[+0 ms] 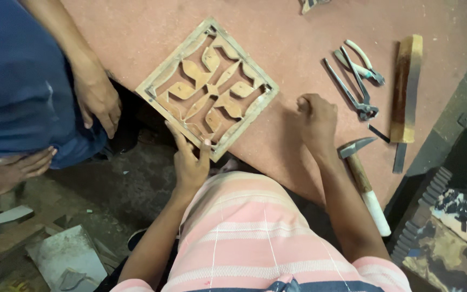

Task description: The person assembles a wooden puzzle by placing pieces into a frame and securing them with a hammer and pliers. They repeatedly adjust and tighten the pieces to ensure a snug fit.

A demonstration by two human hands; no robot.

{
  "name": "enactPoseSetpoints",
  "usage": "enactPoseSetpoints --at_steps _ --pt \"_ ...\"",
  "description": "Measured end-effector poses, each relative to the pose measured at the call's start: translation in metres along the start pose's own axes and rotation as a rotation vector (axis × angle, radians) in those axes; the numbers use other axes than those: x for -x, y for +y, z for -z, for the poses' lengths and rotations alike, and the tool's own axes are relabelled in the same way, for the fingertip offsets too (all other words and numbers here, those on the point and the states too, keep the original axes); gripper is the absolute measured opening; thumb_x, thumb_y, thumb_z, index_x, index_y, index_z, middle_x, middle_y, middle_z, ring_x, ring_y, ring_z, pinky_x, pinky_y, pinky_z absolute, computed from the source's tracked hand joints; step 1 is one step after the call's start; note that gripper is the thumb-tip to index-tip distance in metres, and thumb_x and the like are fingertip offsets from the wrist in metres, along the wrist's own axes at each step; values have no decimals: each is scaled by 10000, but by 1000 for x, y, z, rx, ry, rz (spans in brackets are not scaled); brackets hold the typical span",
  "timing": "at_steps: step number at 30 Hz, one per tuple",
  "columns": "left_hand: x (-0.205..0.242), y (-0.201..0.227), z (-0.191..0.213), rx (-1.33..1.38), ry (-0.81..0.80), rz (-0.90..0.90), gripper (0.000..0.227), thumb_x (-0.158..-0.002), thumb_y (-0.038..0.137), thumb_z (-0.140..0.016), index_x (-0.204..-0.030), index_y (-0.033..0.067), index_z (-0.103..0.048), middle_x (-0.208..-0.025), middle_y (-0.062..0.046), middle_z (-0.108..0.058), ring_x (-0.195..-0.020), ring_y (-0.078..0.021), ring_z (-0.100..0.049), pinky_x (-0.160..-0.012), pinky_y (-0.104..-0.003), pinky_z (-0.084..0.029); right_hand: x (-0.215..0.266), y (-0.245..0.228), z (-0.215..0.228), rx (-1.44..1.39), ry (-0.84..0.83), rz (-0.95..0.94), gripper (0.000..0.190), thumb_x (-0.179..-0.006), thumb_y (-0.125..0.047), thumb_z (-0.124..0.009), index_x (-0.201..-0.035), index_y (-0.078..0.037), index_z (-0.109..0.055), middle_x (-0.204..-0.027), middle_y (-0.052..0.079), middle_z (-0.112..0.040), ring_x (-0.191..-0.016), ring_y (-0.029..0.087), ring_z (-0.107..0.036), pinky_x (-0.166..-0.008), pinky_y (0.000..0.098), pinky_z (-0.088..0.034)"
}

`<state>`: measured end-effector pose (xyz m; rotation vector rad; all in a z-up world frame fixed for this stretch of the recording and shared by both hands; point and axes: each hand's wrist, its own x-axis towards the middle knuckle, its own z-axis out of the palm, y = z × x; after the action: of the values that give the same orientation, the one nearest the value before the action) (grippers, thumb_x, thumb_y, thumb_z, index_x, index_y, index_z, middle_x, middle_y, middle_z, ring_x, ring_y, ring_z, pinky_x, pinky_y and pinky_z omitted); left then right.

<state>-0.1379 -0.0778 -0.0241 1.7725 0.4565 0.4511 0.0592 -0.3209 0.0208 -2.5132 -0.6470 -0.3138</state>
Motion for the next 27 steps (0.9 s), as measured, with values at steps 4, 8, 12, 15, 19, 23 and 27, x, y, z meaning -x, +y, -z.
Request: enactPoseSetpoints --at_steps 4,8,12,15,19,23,27 --pt "8 7 -10 -52 -102 118 974 -1013 202 -630 -1595 -59 106 -853 -168 -745 -730 -288 -757 -652 -382 -576 2 -6 20 -311 -116 -286 85 -1025 -81 -690 -1083 -26 -716 -830 53 -731 -685 107 -675 -600 282 -507" --pt "13 21 -22 -104 -314 110 1003 -919 221 -700 -1546 -116 6 -746 -145 -731 -601 -314 -721 -594 -413 -559 -11 -13 37 -564 -373 -470 143 -981 -50 -661 -1100 -24 -736 -805 7 -690 -645 64 -635 -550 233 -530" --pt "0 34 -17 -220 -327 -175 190 -905 197 -766 -1020 66 -690 -749 -129 -721 -676 -309 -714 -623 -415 -560 -28 -26 43 -652 -523 -451 160 -978 -46 -668 -1110 -23 -756 -785 -4 -680 -652 63 -634 -562 220 -514" --pt "-15 44 -11 -349 -245 -470 315 -888 139 -750 -1173 3 -754 -877 -108 -707 -828 -291 -676 -777 -398 -543 -49 -34 36 -481 -663 -363 142 -964 -58 -703 -1078 -22 -779 -719 24 -668 -618 92 -608 -529 254 -476" --pt "-39 50 -19 -483 -304 -717 335 -853 210 -774 -1150 64 -723 -1155 -87 -674 -1147 -284 -587 -987 -444 -440 -112 -48 7 -77 -649 9 137 -932 -98 -753 -1036 -30 -810 -757 77 -696 -613 171 -657 -590 296 -491" --pt "-50 43 -38 -526 -355 -717 412 -815 234 -768 -1201 94 -731 -1250 -109 -617 -1218 -300 -525 -1046 -496 -353 -156 -88 12 -684 -203 -336 195 -998 -81 -623 -1193 -75 -641 -865 9 -704 -696 80 -704 -580 234 -592" --pt "-53 32 -43 -405 -275 -715 333 -873 205 -758 -1197 130 -729 -1264 -96 -631 -1231 -281 -535 -1049 -468 -336 -120 -147 74 -511 -249 125 226 -942 14 -647 -1137 -87 -702 -898 41 -730 -730 115 -720 -618 275 -577"
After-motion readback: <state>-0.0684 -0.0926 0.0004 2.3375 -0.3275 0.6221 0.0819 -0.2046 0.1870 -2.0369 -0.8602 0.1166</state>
